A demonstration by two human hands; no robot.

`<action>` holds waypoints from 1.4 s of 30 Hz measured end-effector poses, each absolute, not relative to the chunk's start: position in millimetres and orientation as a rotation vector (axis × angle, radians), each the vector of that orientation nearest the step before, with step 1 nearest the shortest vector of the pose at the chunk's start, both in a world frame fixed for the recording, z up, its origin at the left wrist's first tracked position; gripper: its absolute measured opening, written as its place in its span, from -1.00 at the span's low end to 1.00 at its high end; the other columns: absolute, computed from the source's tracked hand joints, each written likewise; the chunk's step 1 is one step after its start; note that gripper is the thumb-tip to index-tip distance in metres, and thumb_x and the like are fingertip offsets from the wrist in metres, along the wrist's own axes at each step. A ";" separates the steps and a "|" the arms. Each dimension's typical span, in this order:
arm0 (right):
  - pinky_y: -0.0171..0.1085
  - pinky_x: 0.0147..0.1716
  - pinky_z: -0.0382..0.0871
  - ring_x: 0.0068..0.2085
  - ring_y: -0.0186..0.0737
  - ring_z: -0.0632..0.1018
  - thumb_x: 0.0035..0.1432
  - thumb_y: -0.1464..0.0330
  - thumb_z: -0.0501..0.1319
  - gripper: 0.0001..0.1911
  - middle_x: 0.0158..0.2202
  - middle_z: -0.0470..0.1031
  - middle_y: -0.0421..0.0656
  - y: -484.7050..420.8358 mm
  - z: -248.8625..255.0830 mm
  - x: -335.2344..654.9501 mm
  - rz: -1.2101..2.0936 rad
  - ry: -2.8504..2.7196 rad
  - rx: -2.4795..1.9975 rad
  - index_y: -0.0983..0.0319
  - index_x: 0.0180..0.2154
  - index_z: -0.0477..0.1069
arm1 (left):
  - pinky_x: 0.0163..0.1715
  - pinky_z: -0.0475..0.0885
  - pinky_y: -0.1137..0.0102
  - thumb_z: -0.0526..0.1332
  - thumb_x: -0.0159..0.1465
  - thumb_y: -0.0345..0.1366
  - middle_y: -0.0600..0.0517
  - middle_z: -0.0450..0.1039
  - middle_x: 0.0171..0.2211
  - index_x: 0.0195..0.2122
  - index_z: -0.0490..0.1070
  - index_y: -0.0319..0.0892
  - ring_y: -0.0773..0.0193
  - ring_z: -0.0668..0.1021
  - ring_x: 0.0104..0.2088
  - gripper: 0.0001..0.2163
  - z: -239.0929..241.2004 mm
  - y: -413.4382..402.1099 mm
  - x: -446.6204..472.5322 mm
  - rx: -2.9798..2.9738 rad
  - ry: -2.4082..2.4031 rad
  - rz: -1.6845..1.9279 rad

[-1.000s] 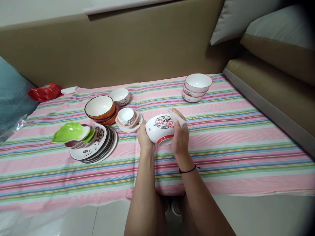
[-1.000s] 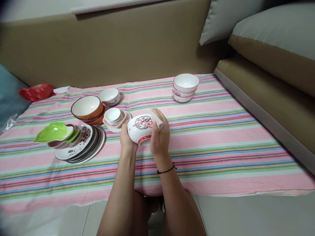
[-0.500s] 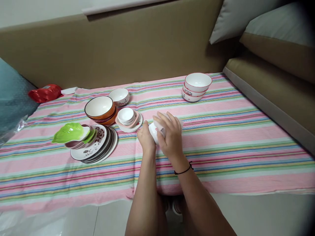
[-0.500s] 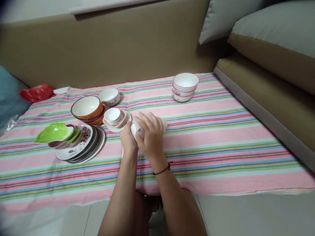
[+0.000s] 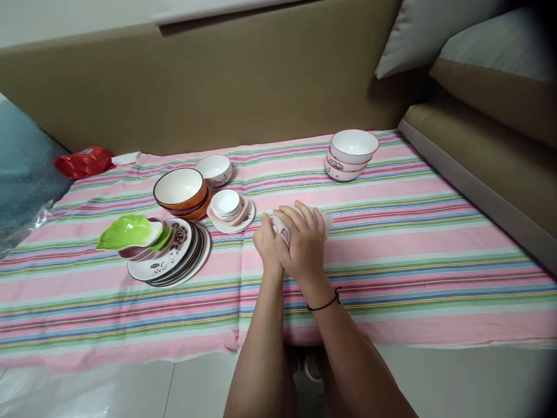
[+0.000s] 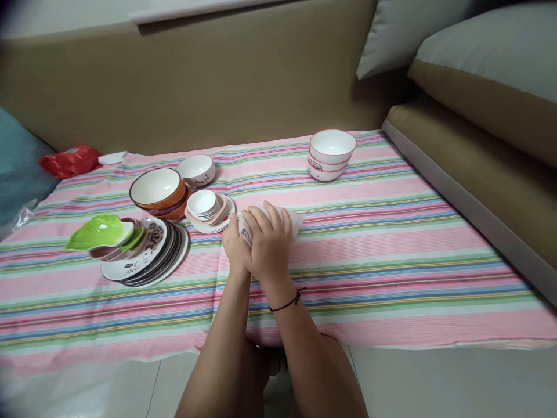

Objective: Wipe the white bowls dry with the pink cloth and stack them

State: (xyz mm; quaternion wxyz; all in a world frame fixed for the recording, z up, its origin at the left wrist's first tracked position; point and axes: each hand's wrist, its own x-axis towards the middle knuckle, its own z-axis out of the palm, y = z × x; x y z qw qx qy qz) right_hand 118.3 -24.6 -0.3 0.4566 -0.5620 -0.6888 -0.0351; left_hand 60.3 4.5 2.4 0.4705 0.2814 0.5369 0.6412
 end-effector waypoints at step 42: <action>-0.28 -0.38 0.46 -0.37 -0.25 0.53 0.07 0.14 -0.04 -0.79 -0.44 0.37 -0.27 8.7 -8.1 130.4 1.048 -0.235 -0.968 0.13 -0.37 0.13 | -0.09 0.46 0.24 0.04 0.26 -0.24 -0.01 0.58 -0.34 -0.34 0.52 -0.19 0.17 0.59 -0.26 -0.73 -7.5 15.4 57.9 0.072 0.793 1.617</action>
